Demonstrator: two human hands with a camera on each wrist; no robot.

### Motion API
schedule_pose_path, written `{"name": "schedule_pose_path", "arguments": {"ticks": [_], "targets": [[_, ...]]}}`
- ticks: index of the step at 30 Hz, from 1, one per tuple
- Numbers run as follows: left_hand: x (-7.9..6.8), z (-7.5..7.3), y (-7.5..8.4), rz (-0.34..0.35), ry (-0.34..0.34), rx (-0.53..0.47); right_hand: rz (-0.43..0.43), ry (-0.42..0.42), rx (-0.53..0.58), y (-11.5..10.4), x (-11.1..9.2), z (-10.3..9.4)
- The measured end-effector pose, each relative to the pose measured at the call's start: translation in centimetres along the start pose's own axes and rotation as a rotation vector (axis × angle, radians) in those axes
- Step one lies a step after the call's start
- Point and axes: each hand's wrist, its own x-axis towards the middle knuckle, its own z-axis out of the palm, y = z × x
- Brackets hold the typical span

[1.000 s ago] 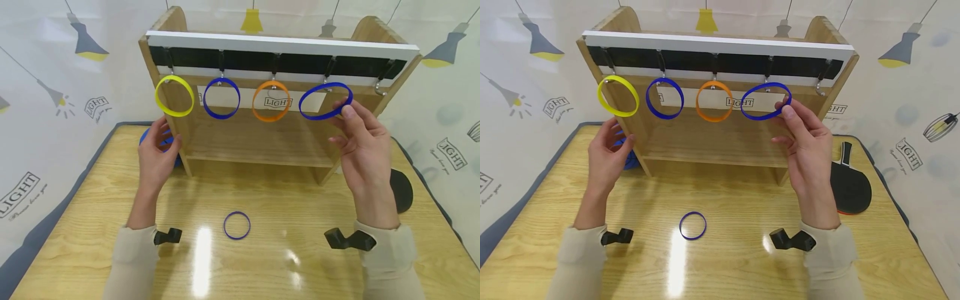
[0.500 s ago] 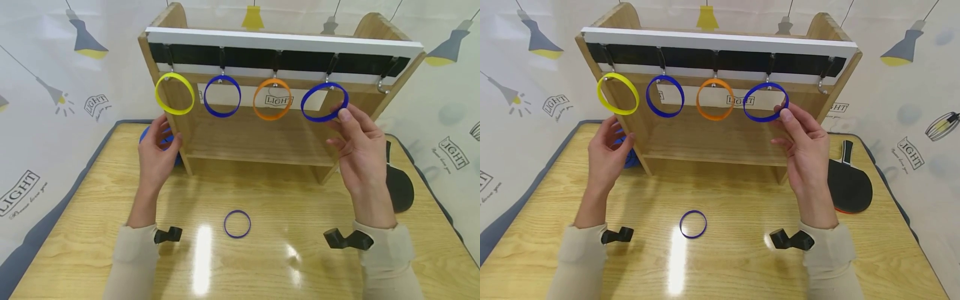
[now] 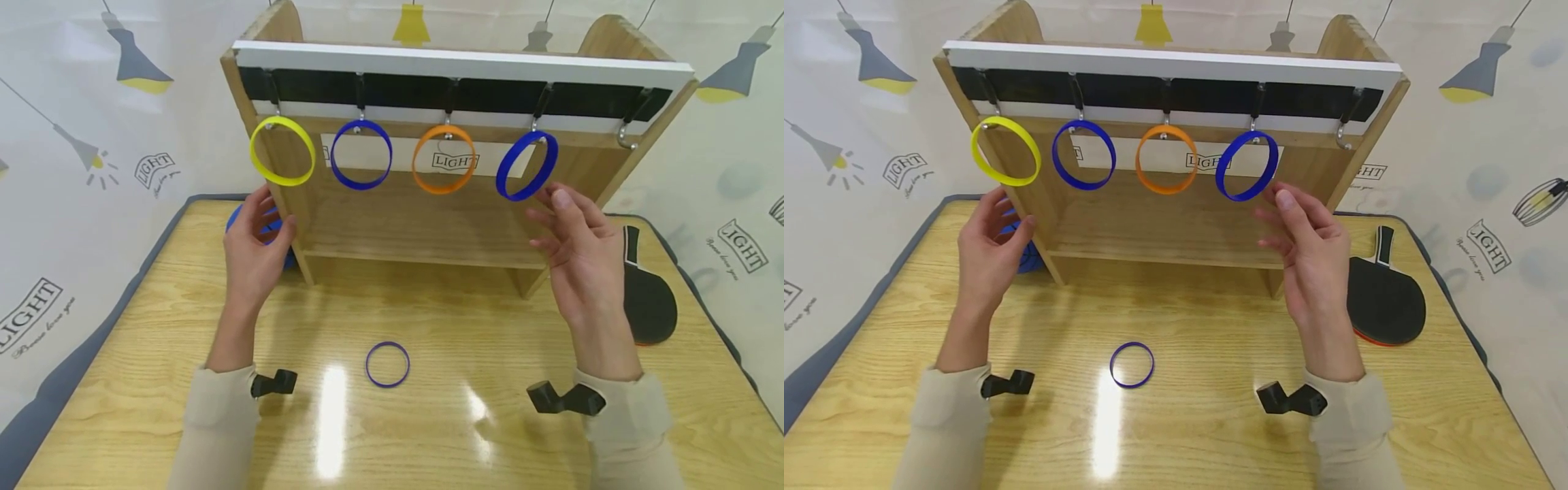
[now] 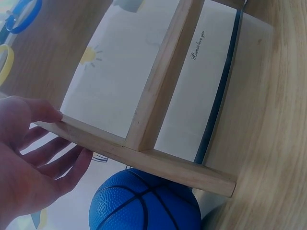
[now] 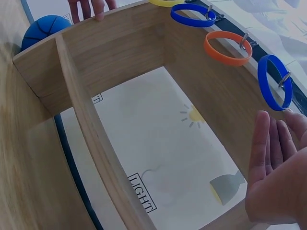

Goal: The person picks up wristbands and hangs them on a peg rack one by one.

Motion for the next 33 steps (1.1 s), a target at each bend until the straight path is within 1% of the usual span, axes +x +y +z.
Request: {"name": "schedule_pose_path", "arguments": {"ticks": [7,9,11,13,15,18,20,24,27,30,33], "targets": [[0.1,0.1,-0.1,0.005,0.0,-0.004,-0.004,0.009,-0.046,0.6,-0.8,-0.9],[0.1,0.1,-0.1,0.003,-0.002,-0.005,0.003,0.01,-0.081,0.9,-1.2,-1.1],[0.1,0.1,-0.1,-0.001,-0.004,-0.007,0.011,0.011,-0.154,1.3,-1.6,-1.2],[0.0,0.1,-0.1,-0.005,-0.008,-0.011,0.029,-0.003,-0.265,1.8,-2.1,-1.1],[0.0,0.1,-0.1,-0.008,-0.01,-0.012,0.054,-0.037,-0.418,2.3,-2.6,-0.9],[-0.1,0.0,0.0,-0.012,-0.011,-0.014,0.09,-0.141,-0.663,3.2,-3.4,-0.3],[-0.1,0.0,0.0,-0.015,-0.009,-0.014,0.107,-0.221,-0.796,3.9,-3.9,0.1],[-0.1,0.0,0.0,-0.024,-0.008,-0.01,0.121,-0.375,-1.002,5.4,-4.6,1.0],[-0.1,0.0,0.1,-0.025,-0.01,-0.001,0.109,-0.483,-1.153,6.6,-5.1,1.6],[-0.1,0.0,0.2,-0.024,-0.013,0.005,0.102,-0.554,-1.313,8.0,-5.7,1.9],[-0.1,-0.1,0.2,-0.022,-0.013,0.004,0.117,-0.597,-1.472,9.4,-6.3,1.9]]}}
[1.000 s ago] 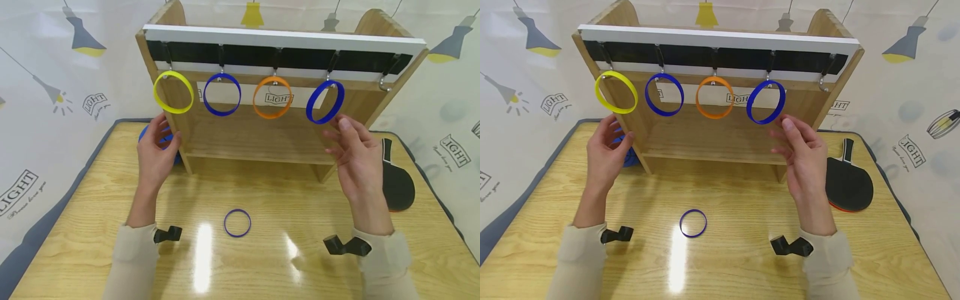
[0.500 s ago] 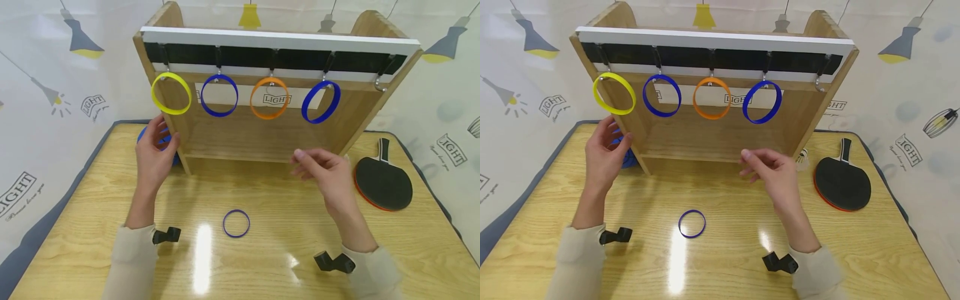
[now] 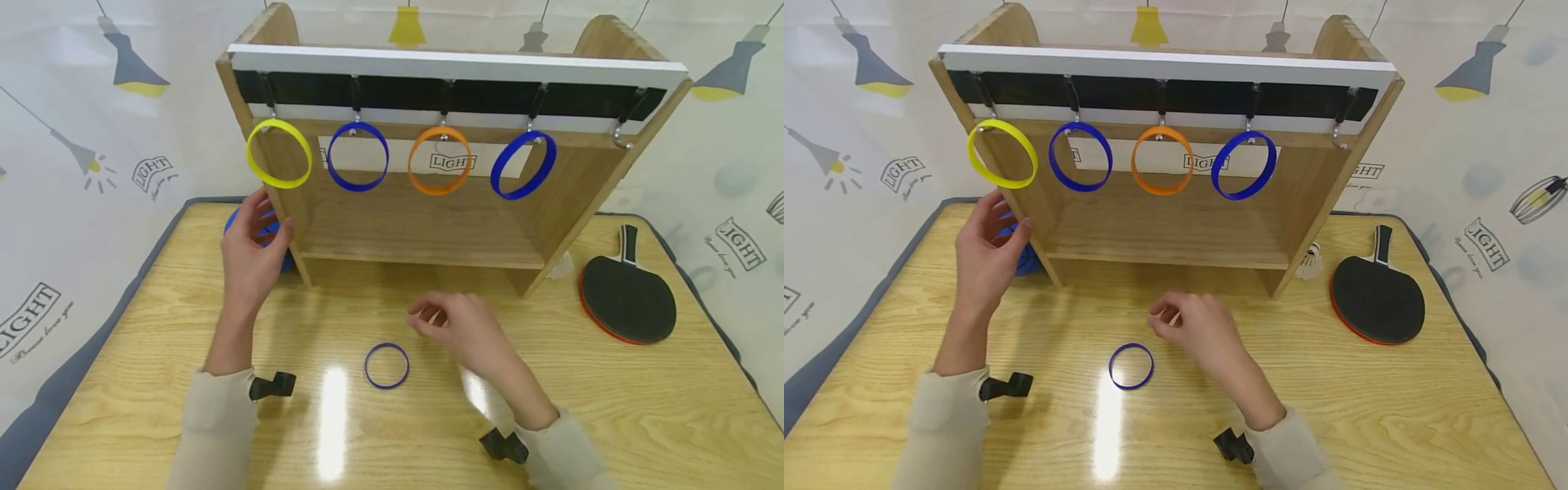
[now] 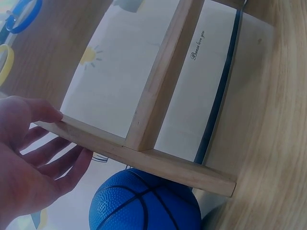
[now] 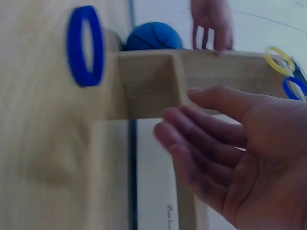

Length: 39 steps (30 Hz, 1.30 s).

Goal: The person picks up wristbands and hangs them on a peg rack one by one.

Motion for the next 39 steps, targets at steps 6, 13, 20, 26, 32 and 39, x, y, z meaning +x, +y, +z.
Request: {"name": "schedule_pose_path", "arguments": {"ticks": [6,13,20,26,32,39], "targets": [[0.3,0.0,-1.4,0.005,0.008,-0.017,0.025,-0.111,-0.149,0.3,-0.1,2.6],[0.8,-0.2,-3.6,0.01,0.02,-0.038,0.014,-0.172,-0.186,0.5,-0.2,4.0],[0.3,-0.3,-1.6,-0.003,0.02,-0.028,0.013,-0.162,-0.178,0.5,0.0,4.4],[0.1,-0.2,-0.2,-0.005,0.015,-0.031,0.011,-0.144,-0.184,0.7,0.1,4.6],[0.1,-0.1,-0.3,0.001,0.006,-0.039,0.024,-0.138,-0.161,1.0,0.0,4.1],[0.1,0.0,-0.3,0.002,-0.001,-0.037,0.002,-0.153,-0.1,0.8,-0.2,2.0]]}}
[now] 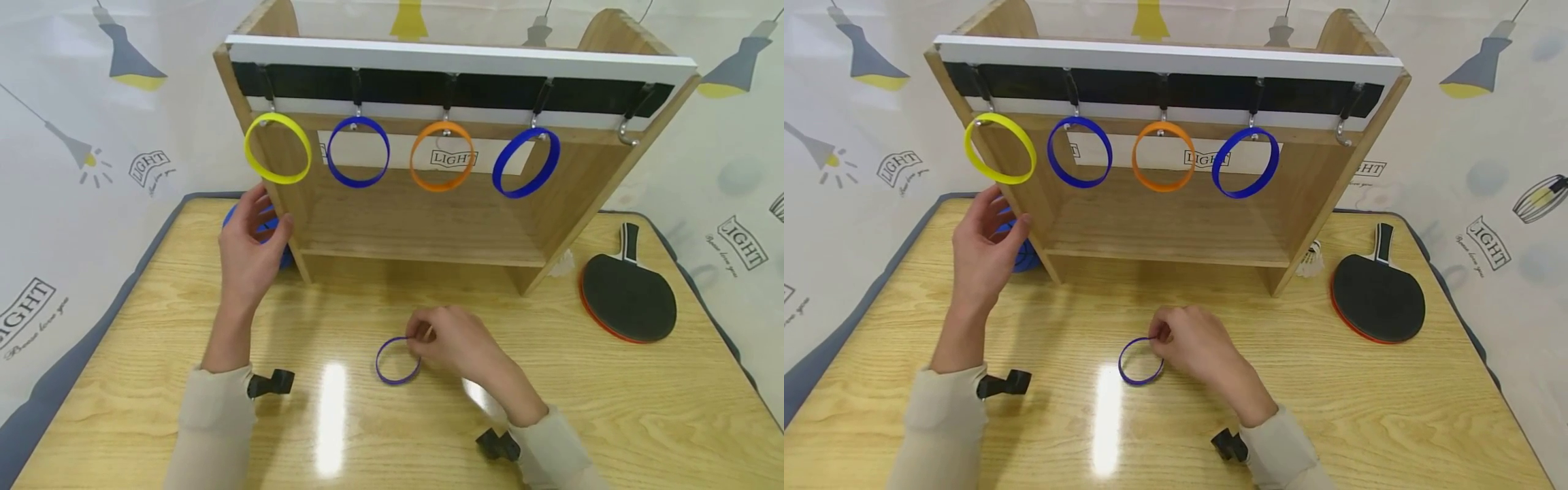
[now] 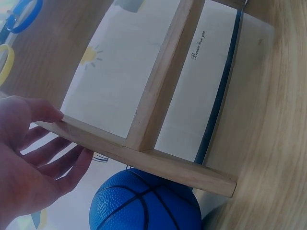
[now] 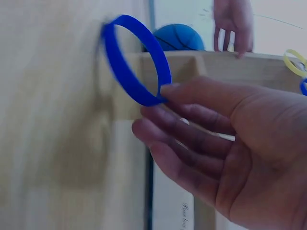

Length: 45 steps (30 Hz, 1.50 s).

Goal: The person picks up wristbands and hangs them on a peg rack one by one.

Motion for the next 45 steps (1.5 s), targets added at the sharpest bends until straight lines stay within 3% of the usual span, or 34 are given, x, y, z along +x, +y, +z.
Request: {"name": "schedule_pose_path", "arguments": {"ticks": [7,12,23,27,33,38,42,45], "targets": [[0.0,0.1,0.1,-0.003,0.001,0.012,-0.157,-0.024,-0.002,0.2,-0.8,-2.5],[0.0,0.1,0.2,-0.004,0.003,0.023,-0.247,0.011,-0.043,0.3,-1.5,-4.0],[-0.1,-0.1,0.1,-0.011,0.004,0.021,-0.236,0.034,-0.127,0.3,-2.1,-5.0],[-0.2,-0.1,0.1,-0.003,0.009,0.035,-0.231,0.015,-0.085,0.2,-2.1,-5.1],[0.0,0.1,0.3,0.009,0.007,0.036,-0.243,0.008,0.135,0.8,-2.9,-7.0],[0.1,0.0,0.2,0.005,0.01,0.03,-0.256,0.044,0.404,1.7,-3.7,-8.9],[0.0,0.0,0.2,0.0,0.006,0.03,-0.364,0.175,0.729,2.5,-4.5,-11.0],[-0.1,-0.1,0.2,-0.004,0.007,0.032,-0.511,0.314,1.087,2.7,-4.9,-13.1]]}}
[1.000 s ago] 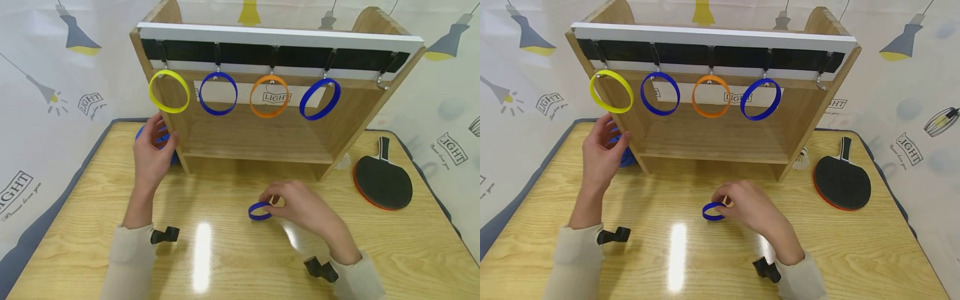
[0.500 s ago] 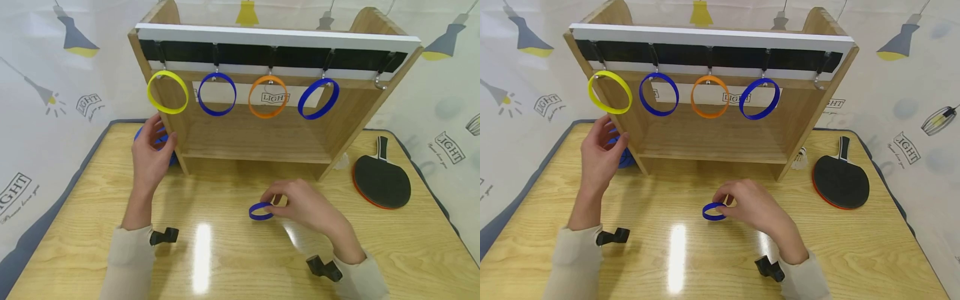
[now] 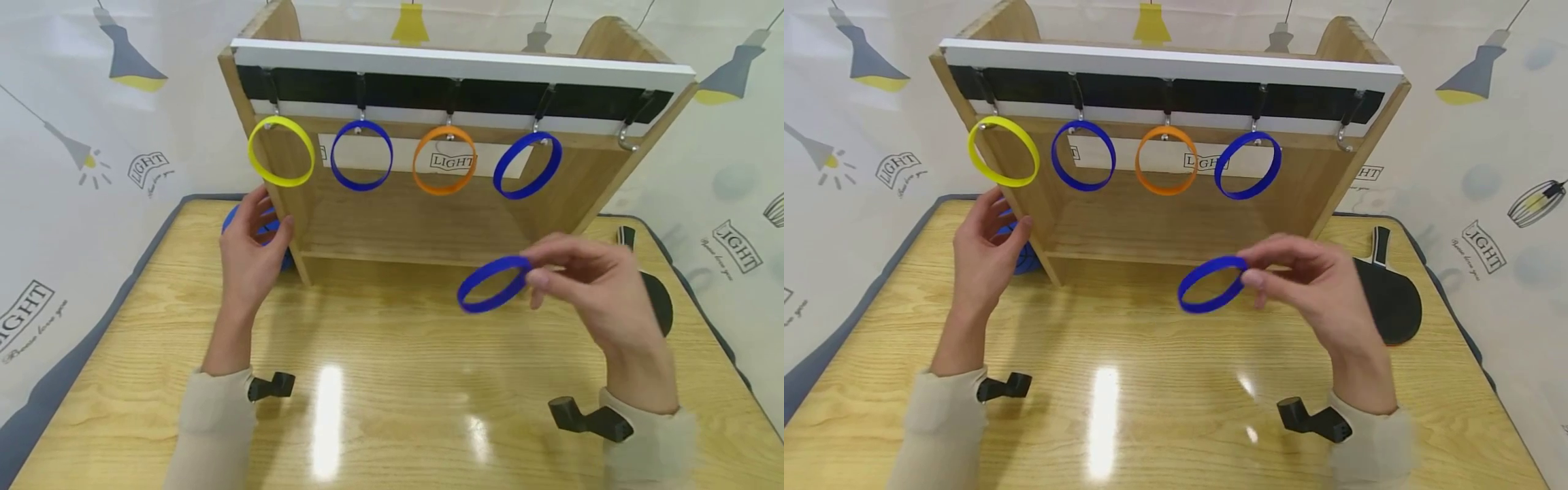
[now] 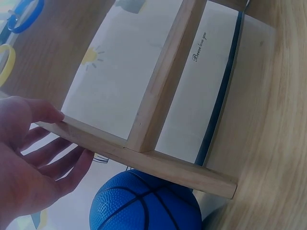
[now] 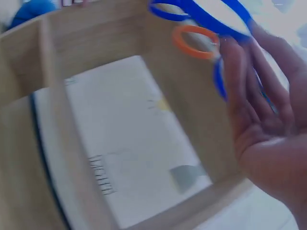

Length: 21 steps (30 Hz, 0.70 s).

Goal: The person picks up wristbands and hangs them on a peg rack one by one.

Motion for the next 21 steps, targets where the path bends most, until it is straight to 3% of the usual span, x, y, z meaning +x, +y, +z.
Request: {"name": "schedule_pose_path", "arguments": {"ticks": [3,6,8,10,15,21], "targets": [[0.0,0.0,0.1,0.001,-0.001,0.003,-0.152,0.205,0.273,-1.9,1.0,-1.1],[0.0,0.0,0.1,0.003,-0.002,0.004,-0.232,0.449,0.326,-3.2,1.8,-2.2],[0.1,0.0,0.0,0.002,-0.001,0.0,-0.238,0.546,0.312,-3.6,2.1,-2.8],[0.1,-0.1,-0.1,-0.001,0.003,0.002,-0.234,0.591,0.345,-3.5,2.4,-3.4],[0.0,-0.2,-0.3,-0.017,0.002,0.005,-0.181,0.612,0.483,-2.6,2.5,-4.3],[0.0,0.0,-0.2,-0.014,-0.006,-0.011,-0.147,0.615,0.481,-2.3,2.3,-4.6]]}}
